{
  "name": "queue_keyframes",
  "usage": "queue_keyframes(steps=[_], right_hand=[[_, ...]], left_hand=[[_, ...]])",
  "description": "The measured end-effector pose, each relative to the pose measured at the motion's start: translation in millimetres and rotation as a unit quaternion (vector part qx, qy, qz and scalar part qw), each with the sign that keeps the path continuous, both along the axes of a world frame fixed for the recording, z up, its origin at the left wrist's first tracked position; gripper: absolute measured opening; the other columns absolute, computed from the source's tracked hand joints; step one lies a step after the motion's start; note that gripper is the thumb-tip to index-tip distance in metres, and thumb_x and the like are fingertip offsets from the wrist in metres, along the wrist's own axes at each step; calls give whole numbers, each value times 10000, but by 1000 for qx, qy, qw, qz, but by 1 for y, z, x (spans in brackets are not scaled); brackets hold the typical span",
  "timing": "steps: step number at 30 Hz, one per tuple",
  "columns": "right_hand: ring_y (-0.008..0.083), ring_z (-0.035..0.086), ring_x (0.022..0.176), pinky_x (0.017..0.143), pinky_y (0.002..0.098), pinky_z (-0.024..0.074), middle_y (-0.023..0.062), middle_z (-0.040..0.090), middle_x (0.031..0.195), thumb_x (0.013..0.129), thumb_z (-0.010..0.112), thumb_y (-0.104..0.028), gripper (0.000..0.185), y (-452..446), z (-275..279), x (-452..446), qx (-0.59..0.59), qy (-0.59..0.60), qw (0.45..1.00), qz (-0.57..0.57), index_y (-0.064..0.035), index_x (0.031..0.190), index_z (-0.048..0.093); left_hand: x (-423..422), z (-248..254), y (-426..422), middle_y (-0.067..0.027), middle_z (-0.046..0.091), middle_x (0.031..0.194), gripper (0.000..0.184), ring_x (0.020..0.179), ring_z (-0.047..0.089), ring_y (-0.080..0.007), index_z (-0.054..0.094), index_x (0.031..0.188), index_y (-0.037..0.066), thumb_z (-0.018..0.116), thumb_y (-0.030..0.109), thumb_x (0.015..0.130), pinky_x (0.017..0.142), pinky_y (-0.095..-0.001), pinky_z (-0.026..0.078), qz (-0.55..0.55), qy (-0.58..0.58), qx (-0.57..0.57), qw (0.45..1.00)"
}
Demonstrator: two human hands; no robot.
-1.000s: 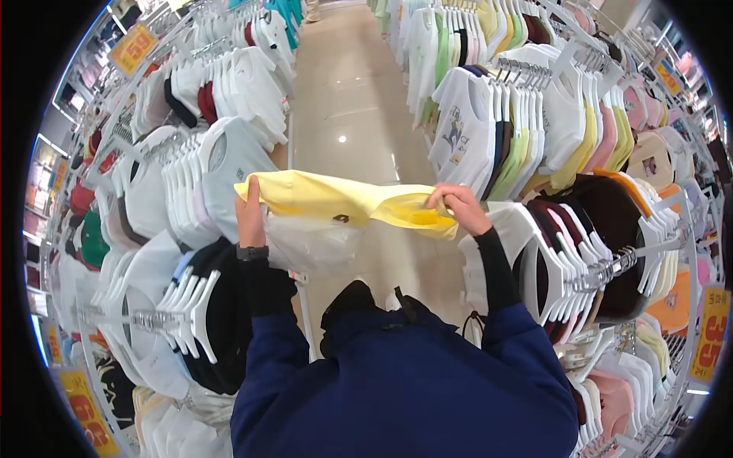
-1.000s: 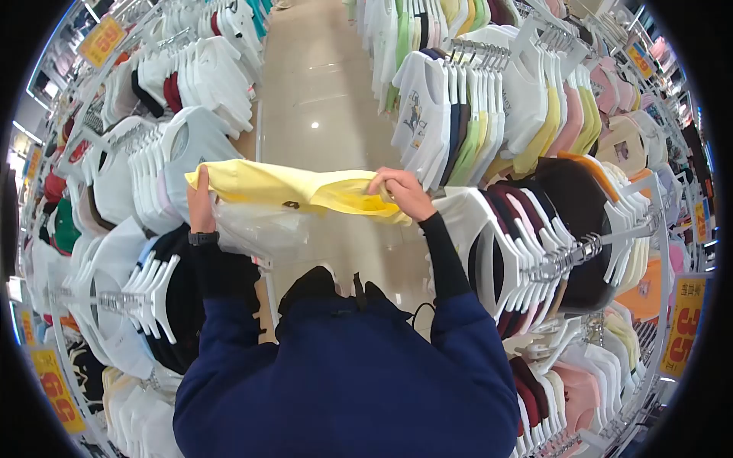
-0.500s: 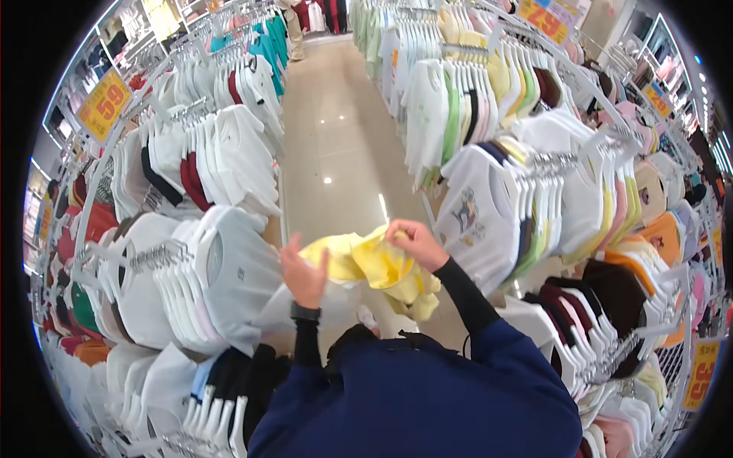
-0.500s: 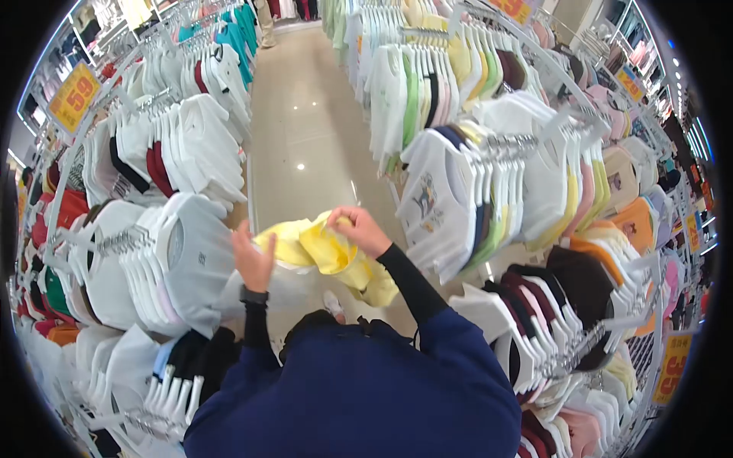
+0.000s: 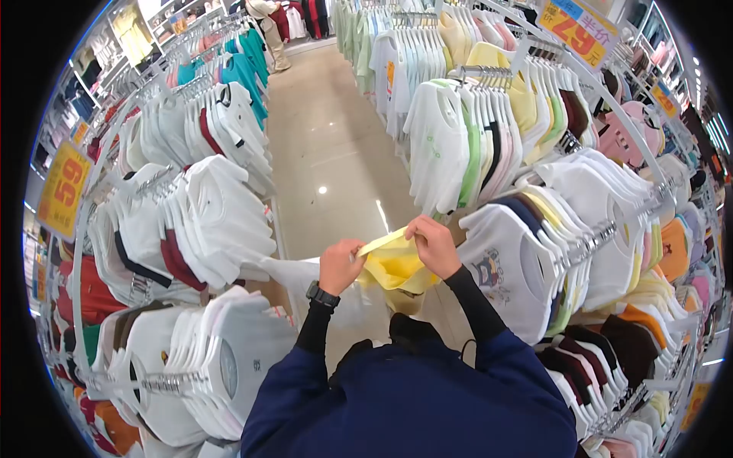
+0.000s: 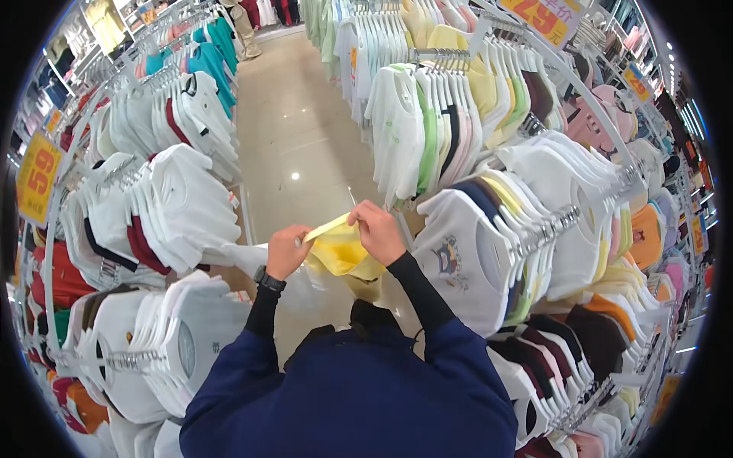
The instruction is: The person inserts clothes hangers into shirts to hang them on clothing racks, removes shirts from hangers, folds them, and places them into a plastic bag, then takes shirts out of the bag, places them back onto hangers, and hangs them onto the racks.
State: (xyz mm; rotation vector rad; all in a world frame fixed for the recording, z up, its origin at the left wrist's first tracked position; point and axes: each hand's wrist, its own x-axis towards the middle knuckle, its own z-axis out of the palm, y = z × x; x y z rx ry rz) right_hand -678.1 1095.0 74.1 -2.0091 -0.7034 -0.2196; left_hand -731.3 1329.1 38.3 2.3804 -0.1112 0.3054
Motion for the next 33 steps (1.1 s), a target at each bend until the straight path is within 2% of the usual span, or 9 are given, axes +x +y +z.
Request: queue_keyframes(steps=[6,12,16,19,22,25,26,30,33], right_hand=[[325,582,745,636,392,468,103,580,868,767,525,86,175,47,-3,133,-5,-76,996,-36,-55,871,530],[323,561,910,742,406,464,89,562,922,705,584,68,211,62,-52,265,-99,-79,991,-50,-71,858,543],[314,559,905,740,409,462,80,567,913,677,593,67,224,79,-47,325,-53,-42,996,-56,-70,847,542],[316,563,907,731,419,460,84,575,903,685,561,61,205,98,-30,365,-86,-42,995,-42,-69,843,545],[332,574,889,724,423,460,99,586,870,705,521,34,175,122,-37,408,-121,14,992,-22,-60,849,552],[342,588,848,719,412,461,120,602,827,717,495,4,154,147,-60,457,-121,88,989,-24,-39,851,555],[336,594,828,718,404,462,124,607,807,720,489,-2,147,153,-72,474,-98,106,989,-28,-31,849,555],[278,602,753,707,363,462,125,617,762,722,450,-2,166,172,-95,526,14,231,971,-55,-13,842,564],[233,585,723,697,337,462,116,609,748,738,432,-19,180,172,-110,561,35,213,975,-57,-13,848,574]], left_hand=[[125,24,27,-147,663,801,150,736,642,-358,669,991,115,598,140,861,625,-432,483,165,-60,38,984],[221,69,87,-140,658,765,140,710,627,-354,630,982,72,605,125,855,628,-416,468,247,-266,-7,932],[276,78,123,-91,654,755,178,676,645,-263,603,967,80,675,127,812,608,-382,466,338,-100,1,936],[327,48,150,-85,641,747,157,649,633,-240,612,984,70,652,106,837,628,-350,487,321,-135,15,937],[380,22,174,-71,651,779,138,690,633,-188,621,1019,44,595,83,890,683,-299,503,279,-149,-74,946],[436,-20,210,-64,672,877,166,790,635,-136,622,1055,10,524,52,928,750,-266,504,146,-58,-410,898],[447,-16,215,-55,669,955,197,866,618,-111,632,1065,-10,489,44,941,772,-247,489,128,-3,-451,883],[511,-33,246,-49,676,957,214,871,617,-101,659,1064,-22,519,67,926,774,-231,479,82,136,-541,826],[566,-26,262,-42,681,923,201,833,615,-87,669,1050,-21,564,76,909,749,-221,475,25,193,-506,840]])
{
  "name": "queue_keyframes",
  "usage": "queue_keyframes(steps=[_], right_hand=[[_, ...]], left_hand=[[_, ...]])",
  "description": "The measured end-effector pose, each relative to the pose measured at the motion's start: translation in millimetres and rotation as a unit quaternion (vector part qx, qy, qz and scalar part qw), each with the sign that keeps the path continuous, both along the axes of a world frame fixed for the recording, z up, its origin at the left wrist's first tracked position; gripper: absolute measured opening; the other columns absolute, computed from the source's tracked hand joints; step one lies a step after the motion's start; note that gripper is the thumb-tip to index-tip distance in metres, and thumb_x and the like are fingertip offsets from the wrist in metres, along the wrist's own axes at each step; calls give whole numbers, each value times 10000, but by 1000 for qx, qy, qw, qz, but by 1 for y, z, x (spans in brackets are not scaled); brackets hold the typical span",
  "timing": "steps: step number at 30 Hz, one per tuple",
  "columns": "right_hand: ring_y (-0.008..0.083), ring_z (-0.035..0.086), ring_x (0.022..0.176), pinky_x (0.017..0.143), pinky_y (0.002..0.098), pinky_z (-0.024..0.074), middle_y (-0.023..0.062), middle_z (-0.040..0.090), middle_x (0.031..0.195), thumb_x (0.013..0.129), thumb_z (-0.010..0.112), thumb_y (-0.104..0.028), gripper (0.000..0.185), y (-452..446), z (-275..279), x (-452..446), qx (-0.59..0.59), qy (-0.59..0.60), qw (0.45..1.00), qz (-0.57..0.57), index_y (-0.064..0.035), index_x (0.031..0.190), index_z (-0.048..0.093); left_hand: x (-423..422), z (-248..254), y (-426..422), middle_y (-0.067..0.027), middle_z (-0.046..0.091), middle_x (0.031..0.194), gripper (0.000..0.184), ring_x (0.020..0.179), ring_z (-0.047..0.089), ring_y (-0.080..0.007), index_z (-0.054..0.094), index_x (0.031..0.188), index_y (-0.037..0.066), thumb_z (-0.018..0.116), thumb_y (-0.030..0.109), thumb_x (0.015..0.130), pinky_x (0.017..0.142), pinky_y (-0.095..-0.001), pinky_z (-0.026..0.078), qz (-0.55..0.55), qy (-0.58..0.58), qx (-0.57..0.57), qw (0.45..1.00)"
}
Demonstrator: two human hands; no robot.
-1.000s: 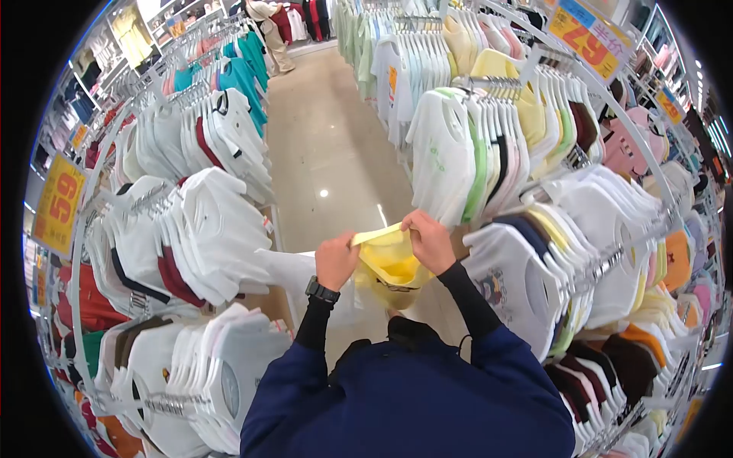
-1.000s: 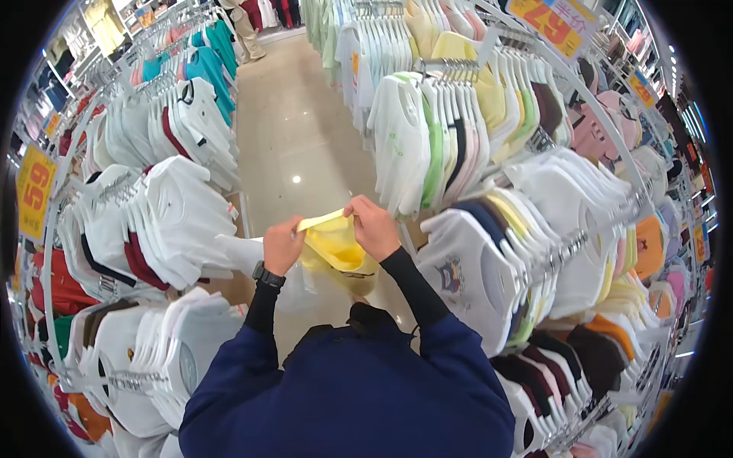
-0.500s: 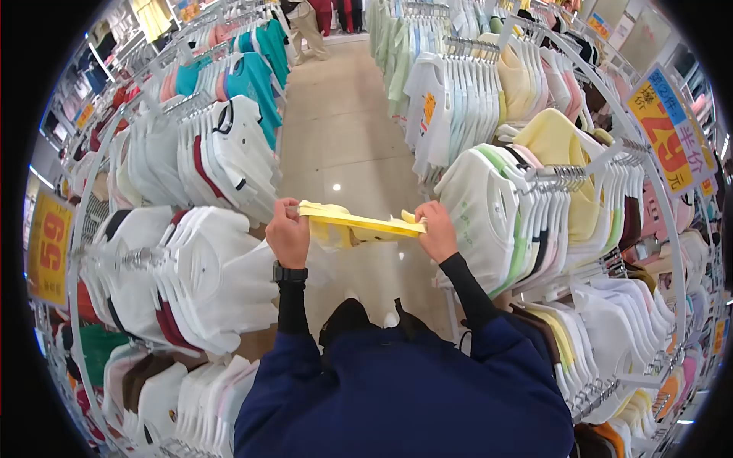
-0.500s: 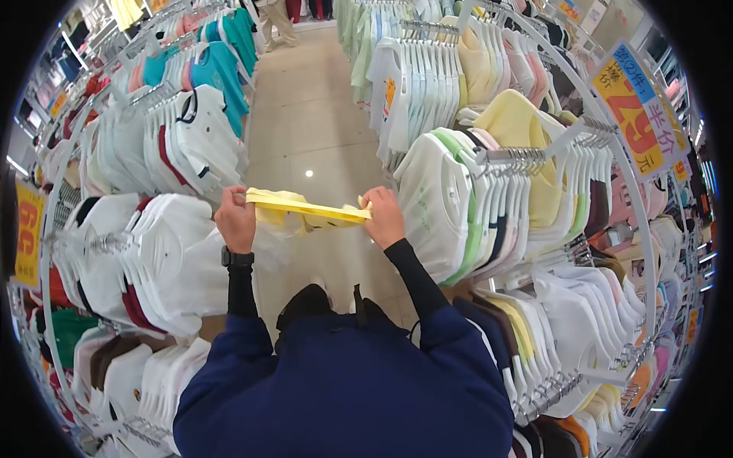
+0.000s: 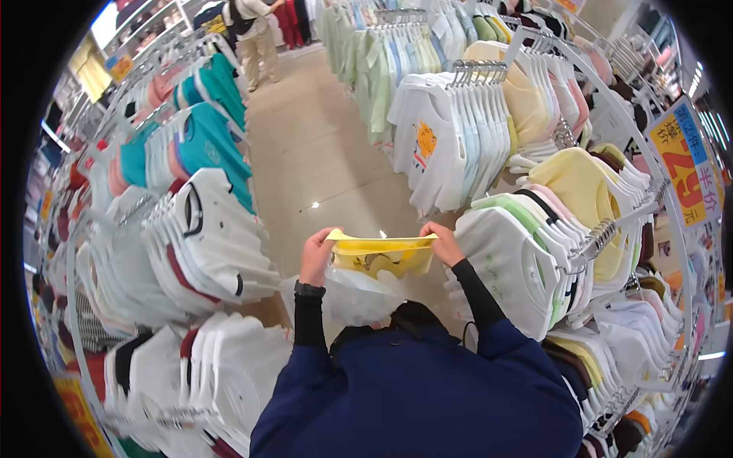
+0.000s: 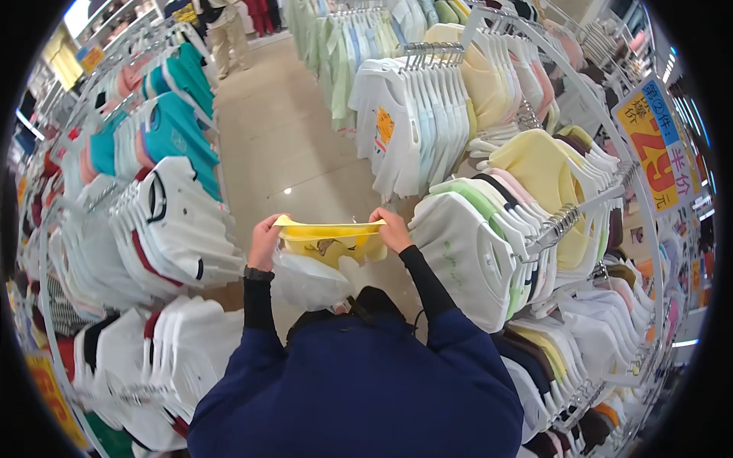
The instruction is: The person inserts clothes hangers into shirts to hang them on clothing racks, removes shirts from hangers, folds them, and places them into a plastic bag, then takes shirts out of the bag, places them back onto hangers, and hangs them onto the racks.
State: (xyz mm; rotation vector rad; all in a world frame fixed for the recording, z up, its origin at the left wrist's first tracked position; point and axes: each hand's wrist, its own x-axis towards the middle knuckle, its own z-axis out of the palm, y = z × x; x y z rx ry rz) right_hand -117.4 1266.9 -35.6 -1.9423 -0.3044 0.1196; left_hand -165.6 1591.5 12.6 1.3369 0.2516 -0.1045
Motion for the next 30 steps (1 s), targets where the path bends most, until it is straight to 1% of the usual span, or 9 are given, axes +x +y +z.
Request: queue_keyframes(steps=[3,6,7,11,14,18,21,24,30], right_hand=[[210,583,715,681,320,466,111,605,753,761,443,-48,174,-7,13,22,2,4,999,-34,-13,862,579],[182,581,715,672,319,466,101,605,757,784,452,-81,176,-15,36,39,-7,59,995,-75,-15,877,586],[159,578,718,668,313,464,86,600,757,827,492,-133,165,-21,34,46,-12,53,996,-71,-18,888,593],[218,614,714,664,325,480,104,635,786,862,634,-289,266,-33,32,71,-104,28,992,-65,-30,922,612],[257,621,713,678,342,489,113,641,813,850,656,-293,274,-21,64,97,-176,-22,959,-222,-39,942,614],[286,596,871,751,365,481,103,586,933,766,729,-162,291,-19,76,171,-210,-230,870,-383,-46,997,595],[304,553,975,803,390,470,115,553,1000,719,740,-96,383,-12,91,221,-251,-276,845,-382,-62,1061,571],[320,530,1007,837,405,462,127,541,1034,717,731,-93,440,3,95,246,-236,-212,862,-396,-72,1114,544],[310,586,955,765,415,499,101,569,1034,765,655,-72,403,18,74,268,-294,-197,824,-443,-81,1148,531]], left_hand=[[54,11,0,-29,684,853,178,760,607,-71,684,1009,-27,622,80,880,691,-213,466,-96,-68,83,990],[105,24,-12,5,656,754,157,663,575,-53,688,958,-43,662,67,848,609,-218,446,-96,-110,138,980],[122,30,-18,12,639,723,151,641,555,-47,690,942,-40,668,66,836,588,-221,433,-106,-123,150,975],[189,38,-52,28,562,610,135,565,471,-34,702,895,-16,694,65,787,524,-232,379,-163,-201,209,943],[233,42,-83,10,474,541,152,518,402,-53,708,866,17,727,84,731,495,-249,335,-192,-249,240,919],[272,56,-106,6,405,521,148,494,358,-77,693,829,26,735,100,708,481,-273,319,-203,-255,279,903],[306,54,-108,9,375,513,136,493,341,-77,683,817,26,728,99,712,477,-276,307,-200,-258,285,901],[338,55,-109,13,340,512,135,497,322,-72,671,813,23,721,97,712,475,-272,291,-212,-259,276,901],[390,55,-110,28,303,526,143,504,293,-61,654,816,19,710,90,704,476,-265,266,-284,-271,261,882]])
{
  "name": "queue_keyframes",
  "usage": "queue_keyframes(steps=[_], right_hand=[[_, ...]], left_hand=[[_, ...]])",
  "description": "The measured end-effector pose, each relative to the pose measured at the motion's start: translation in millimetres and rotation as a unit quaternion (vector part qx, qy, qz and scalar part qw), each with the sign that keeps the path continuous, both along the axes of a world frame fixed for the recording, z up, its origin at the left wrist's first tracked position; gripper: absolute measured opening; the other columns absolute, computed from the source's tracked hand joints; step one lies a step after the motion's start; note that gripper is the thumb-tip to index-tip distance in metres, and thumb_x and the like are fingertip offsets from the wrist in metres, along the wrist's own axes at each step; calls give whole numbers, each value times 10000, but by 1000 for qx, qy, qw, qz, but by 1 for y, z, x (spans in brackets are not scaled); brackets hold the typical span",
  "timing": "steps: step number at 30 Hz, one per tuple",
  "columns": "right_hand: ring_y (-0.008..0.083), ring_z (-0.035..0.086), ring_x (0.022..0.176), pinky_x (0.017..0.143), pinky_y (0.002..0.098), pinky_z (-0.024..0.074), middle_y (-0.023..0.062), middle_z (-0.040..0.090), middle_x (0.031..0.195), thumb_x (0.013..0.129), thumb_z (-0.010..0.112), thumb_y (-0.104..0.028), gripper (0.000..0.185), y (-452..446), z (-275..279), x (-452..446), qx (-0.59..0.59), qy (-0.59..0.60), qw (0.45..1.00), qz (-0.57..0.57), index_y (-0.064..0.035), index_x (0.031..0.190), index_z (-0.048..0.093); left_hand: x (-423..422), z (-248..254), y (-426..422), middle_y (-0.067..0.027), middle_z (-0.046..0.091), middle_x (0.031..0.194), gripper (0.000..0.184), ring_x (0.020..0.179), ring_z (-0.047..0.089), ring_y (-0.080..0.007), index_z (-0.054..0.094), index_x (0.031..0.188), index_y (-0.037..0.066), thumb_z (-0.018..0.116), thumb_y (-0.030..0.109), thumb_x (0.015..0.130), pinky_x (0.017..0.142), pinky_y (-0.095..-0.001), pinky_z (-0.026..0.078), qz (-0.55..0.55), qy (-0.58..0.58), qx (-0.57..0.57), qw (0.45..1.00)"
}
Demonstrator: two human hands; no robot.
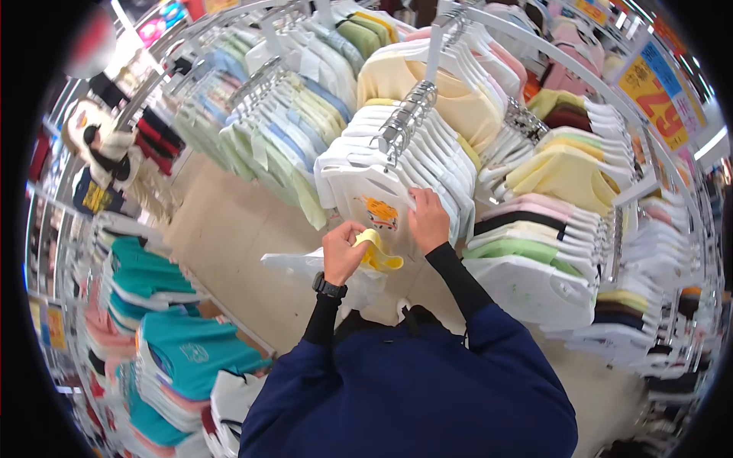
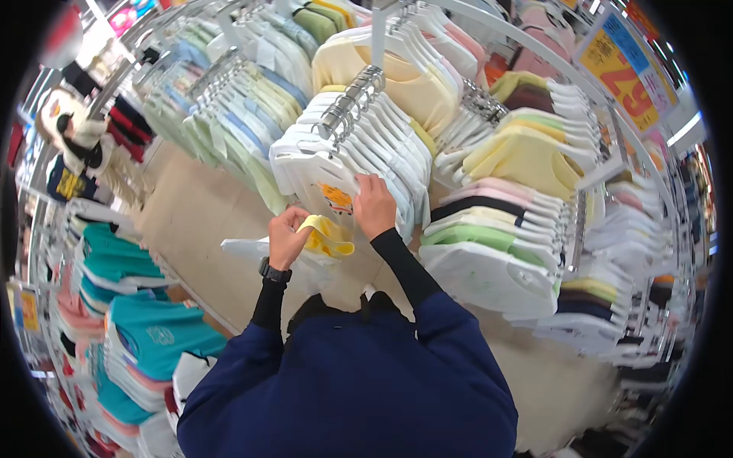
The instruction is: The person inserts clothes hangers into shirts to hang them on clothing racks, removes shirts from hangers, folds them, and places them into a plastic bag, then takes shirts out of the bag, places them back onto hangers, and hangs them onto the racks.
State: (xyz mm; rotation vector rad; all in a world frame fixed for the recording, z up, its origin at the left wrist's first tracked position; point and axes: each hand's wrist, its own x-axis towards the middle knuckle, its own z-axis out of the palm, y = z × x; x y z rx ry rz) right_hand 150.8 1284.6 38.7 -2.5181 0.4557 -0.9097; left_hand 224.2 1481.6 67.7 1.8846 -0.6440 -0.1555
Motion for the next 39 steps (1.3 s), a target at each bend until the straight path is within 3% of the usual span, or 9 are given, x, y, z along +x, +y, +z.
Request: queue_keyframes(steps=[4,10,14,15,18,23,29,36,39], right_hand=[[332,629,926,753,414,512,120,627,1060,819,670,-149,344,17,1,7,97,8,994,-48,-70,1134,555],[337,646,894,736,425,517,121,646,1029,845,676,-221,291,38,32,8,71,-10,994,-85,-81,1086,590],[331,653,877,756,376,524,142,658,983,822,721,-187,305,70,50,-10,135,-89,973,-166,-58,1067,591],[214,642,800,729,314,501,131,662,883,838,723,-146,288,80,51,-18,152,-112,963,-190,1,1049,591],[191,653,796,713,322,505,125,676,879,840,735,-176,323,116,63,-51,300,-202,911,-198,-14,1080,590],[96,577,724,649,275,470,72,658,846,860,712,-165,304,155,29,-125,358,-153,878,-279,34,1072,621],[99,554,715,629,270,446,52,636,807,866,696,-144,277,200,52,-152,348,0,910,-227,28,1077,645],[153,574,713,653,284,463,124,646,894,886,659,-136,292,216,53,-98,343,-2,926,-160,42,1116,624],[246,640,748,687,315,491,192,671,1024,895,643,-137,307,216,46,-59,287,-128,936,-159,45,1140,610]], left_hand=[[25,-7,6,35,304,527,140,506,291,-55,647,817,13,706,77,706,480,-258,257,-78,21,7,997],[66,-19,26,39,336,533,109,511,305,-46,642,824,5,683,73,750,479,-254,260,-175,63,-36,982],[85,-38,37,28,360,534,98,511,323,-44,637,826,3,669,84,782,474,-261,272,-210,117,-82,967],[90,-42,39,18,367,524,98,502,325,-52,637,816,14,676,99,785,471,-265,275,-215,84,-71,971],[99,-19,50,-14,402,502,123,458,367,-104,645,814,34,702,140,787,463,-297,304,-212,1,23,977],[118,12,49,-82,481,518,159,469,487,-266,667,850,76,731,201,776,474,-371,369,-210,-129,80,966],[138,63,50,-106,590,610,144,592,604,-317,681,910,116,700,176,780,524,-400,445,-196,-230,120,946],[86,65,57,-103,671,818,241,716,646,-312,692,1008,135,685,141,768,599,-408,494,-207,-294,44,932],[53,60,68,-73,628,804,309,667,631,-290,689,1056,132,687,98,749,576,-376,494,-209,-302,15,930]])
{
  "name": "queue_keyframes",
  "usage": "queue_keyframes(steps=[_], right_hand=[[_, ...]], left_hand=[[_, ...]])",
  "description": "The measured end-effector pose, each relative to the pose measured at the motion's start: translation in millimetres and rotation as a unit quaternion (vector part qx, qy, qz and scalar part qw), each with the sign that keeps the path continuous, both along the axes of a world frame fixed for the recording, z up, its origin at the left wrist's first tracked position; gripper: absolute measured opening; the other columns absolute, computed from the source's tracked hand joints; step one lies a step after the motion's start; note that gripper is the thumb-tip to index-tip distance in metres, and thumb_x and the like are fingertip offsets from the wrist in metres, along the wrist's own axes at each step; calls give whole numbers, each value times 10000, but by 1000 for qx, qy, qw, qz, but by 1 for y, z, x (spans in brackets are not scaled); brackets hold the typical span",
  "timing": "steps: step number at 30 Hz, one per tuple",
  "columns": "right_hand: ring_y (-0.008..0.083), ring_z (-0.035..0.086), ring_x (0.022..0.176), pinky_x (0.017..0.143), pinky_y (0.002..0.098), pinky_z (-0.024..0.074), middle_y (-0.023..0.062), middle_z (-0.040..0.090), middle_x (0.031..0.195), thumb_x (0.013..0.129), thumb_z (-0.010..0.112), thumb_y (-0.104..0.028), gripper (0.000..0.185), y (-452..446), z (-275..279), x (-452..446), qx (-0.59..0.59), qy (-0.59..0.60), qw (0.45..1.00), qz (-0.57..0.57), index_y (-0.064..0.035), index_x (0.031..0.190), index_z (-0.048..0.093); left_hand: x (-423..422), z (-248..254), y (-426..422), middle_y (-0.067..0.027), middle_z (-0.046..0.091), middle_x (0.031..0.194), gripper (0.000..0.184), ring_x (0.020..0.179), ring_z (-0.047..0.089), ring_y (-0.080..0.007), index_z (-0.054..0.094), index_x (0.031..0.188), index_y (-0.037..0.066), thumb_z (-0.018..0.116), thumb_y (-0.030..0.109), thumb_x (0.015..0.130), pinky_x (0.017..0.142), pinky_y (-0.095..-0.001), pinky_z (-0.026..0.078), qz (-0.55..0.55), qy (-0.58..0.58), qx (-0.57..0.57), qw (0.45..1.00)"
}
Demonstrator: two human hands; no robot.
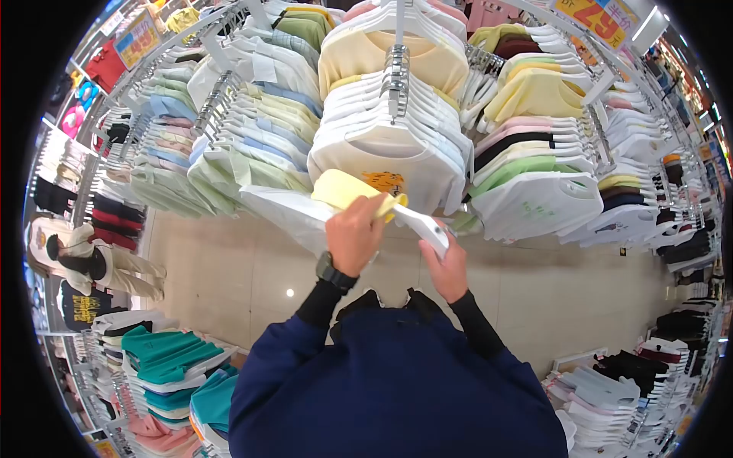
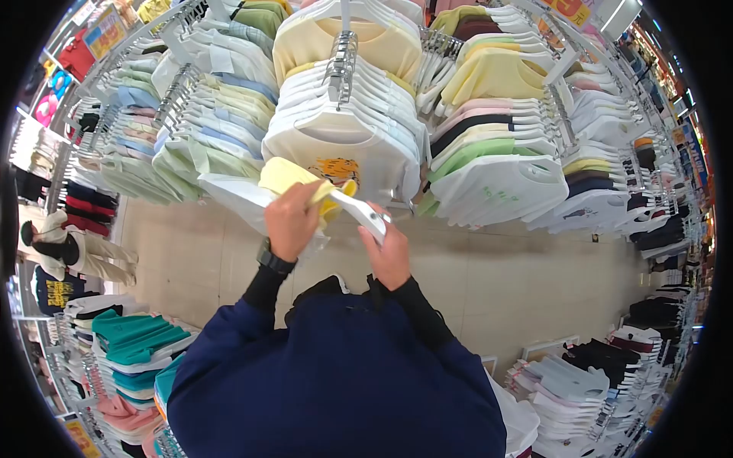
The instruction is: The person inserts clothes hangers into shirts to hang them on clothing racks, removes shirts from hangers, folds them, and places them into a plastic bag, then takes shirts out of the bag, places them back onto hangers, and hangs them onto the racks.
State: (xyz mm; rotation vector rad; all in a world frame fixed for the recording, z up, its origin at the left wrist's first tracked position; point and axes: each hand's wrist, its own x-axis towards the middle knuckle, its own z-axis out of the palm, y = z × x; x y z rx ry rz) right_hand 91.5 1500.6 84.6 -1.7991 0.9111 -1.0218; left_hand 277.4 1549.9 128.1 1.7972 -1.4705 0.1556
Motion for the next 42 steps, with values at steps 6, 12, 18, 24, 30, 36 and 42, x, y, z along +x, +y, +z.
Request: queue_keyframes(steps=[6,12,18,24,30,36,42], right_hand=[[379,667,869,729,397,515,233,666,995,892,652,-182,385,-19,-23,30,-3,18,999,37,41,1192,560],[353,675,846,739,388,515,232,668,905,872,690,-241,414,-50,-8,5,-40,94,994,47,52,1139,573],[380,653,822,715,396,509,216,656,887,867,703,-289,429,-77,26,-21,-101,133,976,142,24,1107,534],[406,628,769,646,422,485,204,621,816,894,673,-342,403,-74,48,-20,-78,193,961,183,-38,1021,441],[411,613,761,636,439,463,215,605,806,905,658,-343,411,-77,35,-25,-66,162,961,215,-46,1017,396],[410,610,779,648,452,454,221,603,831,926,624,-339,394,-65,28,-25,-44,164,954,247,-38,1022,389],[237,630,799,721,346,490,120,629,887,971,566,-295,302,-101,24,-50,77,72,939,329,-8,1062,546]], left_hand=[[-28,-4,11,-45,578,799,373,617,609,-261,679,1133,141,716,127,762,552,-351,488,-41,15,18,999],[25,10,19,-17,596,861,420,627,607,-217,660,1178,159,759,252,780,556,-333,491,4,2,-23,1000],[44,20,15,14,631,1008,453,642,621,-200,641,1181,170,770,262,756,557,-315,501,-25,-131,57,989],[40,13,-7,-17,589,788,310,617,621,-222,652,1065,154,722,212,769,531,-341,492,-147,-185,112,965],[26,27,-16,-26,582,756,262,611,616,-240,647,1015,137,710,194,767,528,-348,490,-208,-170,102,958],[20,22,-13,-40,653,871,255,656,633,-262,626,973,115,729,210,759,547,-360,492,-258,-138,122,948],[35,30,-9,-49,639,856,266,672,628,-281,613,935,97,745,221,740,556,-368,486,-247,-116,120,954]])
